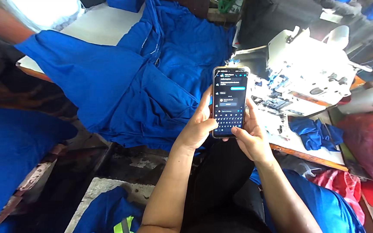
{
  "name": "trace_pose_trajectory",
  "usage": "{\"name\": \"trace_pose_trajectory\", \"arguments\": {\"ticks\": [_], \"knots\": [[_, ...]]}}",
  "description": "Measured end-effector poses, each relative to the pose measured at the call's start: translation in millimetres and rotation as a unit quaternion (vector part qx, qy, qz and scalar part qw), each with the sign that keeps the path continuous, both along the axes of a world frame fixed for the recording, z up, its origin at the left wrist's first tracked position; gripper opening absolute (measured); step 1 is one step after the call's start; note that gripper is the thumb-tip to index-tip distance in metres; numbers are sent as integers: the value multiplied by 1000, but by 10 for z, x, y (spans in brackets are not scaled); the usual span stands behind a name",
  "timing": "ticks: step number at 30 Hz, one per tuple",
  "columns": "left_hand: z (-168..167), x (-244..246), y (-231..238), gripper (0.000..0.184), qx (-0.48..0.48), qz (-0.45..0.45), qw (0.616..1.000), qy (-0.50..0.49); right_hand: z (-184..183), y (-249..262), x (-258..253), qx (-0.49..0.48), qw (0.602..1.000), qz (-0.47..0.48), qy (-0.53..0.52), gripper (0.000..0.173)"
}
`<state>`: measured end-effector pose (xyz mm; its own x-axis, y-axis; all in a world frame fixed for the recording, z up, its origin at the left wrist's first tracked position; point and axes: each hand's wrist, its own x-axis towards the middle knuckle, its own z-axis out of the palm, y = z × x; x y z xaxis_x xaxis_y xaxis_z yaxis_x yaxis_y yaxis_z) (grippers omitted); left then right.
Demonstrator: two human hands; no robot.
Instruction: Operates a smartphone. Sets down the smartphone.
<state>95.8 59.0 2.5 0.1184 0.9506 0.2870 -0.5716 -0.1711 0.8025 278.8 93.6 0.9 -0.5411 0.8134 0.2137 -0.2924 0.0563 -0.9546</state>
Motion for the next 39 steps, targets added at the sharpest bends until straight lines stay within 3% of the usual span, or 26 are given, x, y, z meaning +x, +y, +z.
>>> {"name": "trace_pose_trajectory", "arguments": {"ticks": [11,19,30,36,39], "knots": [[5,20,-9,100,5,-8,1000,-7,-6,-21,-36,5,999,-39,2,80],[-2,25,-12,99,13,-13,1000,-12,36,-21,-67,-29,997,-41,52,53],[16,72,-13,104,6,-4,1000,2,53,-52,-169,-15,990,-135,-24,66],[12,43,-13,100,7,-12,1000,-11,10,-13,-40,-4,999,-38,23,76],[20,58,-12,99,6,-11,1000,-7,15,-17,-41,-22,998,-44,38,55]]}}
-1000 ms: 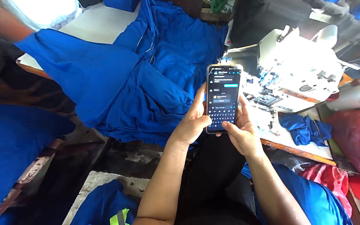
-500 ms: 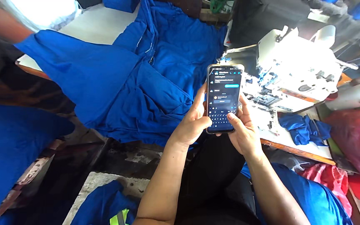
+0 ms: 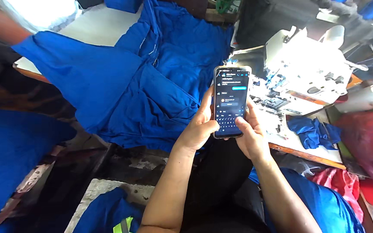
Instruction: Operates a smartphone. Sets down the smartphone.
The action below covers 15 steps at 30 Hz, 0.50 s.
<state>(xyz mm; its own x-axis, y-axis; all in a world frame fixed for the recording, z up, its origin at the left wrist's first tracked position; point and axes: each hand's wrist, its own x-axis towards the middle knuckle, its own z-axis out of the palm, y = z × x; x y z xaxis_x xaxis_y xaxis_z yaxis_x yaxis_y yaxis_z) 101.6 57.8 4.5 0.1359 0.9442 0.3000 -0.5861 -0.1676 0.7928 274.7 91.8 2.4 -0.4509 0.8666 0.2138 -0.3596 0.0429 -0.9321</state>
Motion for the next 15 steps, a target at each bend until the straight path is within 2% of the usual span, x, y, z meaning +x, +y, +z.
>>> {"name": "trace_pose_trajectory", "arguments": {"ticks": [2,7,11,15], "knots": [[-4,4,1,102,4,-2,1000,9,8,12,-31,-30,999,-16,26,39],[4,8,1,101,16,-2,1000,27,61,16,-103,-72,994,-75,25,34],[2,10,6,100,15,-5,1000,23,43,12,-87,-67,995,-65,37,35],[10,-2,10,100,10,-4,1000,17,-11,43,-21,-46,997,-5,55,49]]}}
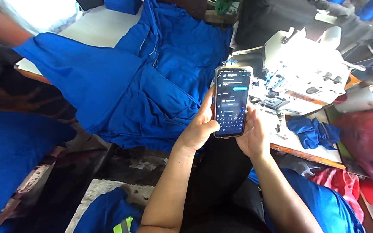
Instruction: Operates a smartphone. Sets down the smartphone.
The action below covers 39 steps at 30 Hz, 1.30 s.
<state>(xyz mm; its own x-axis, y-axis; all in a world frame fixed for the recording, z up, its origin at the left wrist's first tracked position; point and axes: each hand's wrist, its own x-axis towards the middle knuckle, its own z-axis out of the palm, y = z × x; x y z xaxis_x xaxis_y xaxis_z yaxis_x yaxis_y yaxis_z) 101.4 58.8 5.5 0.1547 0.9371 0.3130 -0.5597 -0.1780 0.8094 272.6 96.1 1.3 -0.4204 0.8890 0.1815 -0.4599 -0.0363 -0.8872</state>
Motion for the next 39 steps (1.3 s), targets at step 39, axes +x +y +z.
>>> {"name": "trace_pose_trajectory", "arguments": {"ticks": [39], "knots": [[-28,-5,-7,85,-41,28,999,-10,24,-9,30,13,999,45,-13,56]]}}
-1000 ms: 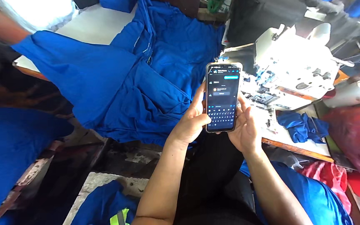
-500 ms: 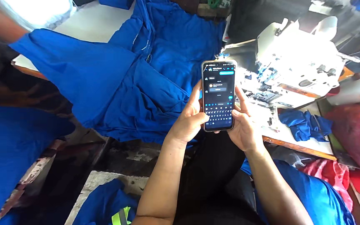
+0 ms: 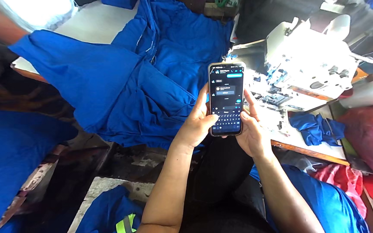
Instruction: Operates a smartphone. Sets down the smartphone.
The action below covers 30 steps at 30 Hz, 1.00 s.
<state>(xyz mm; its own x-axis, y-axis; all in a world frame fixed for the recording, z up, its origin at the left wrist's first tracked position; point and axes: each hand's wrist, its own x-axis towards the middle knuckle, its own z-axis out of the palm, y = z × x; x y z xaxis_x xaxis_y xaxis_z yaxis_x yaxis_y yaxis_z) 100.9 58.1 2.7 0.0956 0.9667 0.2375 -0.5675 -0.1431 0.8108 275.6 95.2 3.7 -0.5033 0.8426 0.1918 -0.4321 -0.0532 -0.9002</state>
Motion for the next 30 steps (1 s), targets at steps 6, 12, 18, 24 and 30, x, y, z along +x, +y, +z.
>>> {"name": "trace_pose_trajectory", "arguments": {"ticks": [6,12,18,24,30], "knots": [[-18,34,15,85,-6,21,1000,-2,-2,1,0,15,1000,0,-1,56],[-26,37,22,89,-2,18,1000,-7,-7,3,0,20,1000,4,2,57],[-39,24,30,100,12,9,1000,3,-4,-2,7,16,1000,-2,-2,58],[-9,26,24,85,-4,14,1000,1,-6,-1,8,21,1000,7,7,59],[-15,21,24,86,-1,11,1000,-4,-1,-22,19,34,999,3,-39,83]]}}
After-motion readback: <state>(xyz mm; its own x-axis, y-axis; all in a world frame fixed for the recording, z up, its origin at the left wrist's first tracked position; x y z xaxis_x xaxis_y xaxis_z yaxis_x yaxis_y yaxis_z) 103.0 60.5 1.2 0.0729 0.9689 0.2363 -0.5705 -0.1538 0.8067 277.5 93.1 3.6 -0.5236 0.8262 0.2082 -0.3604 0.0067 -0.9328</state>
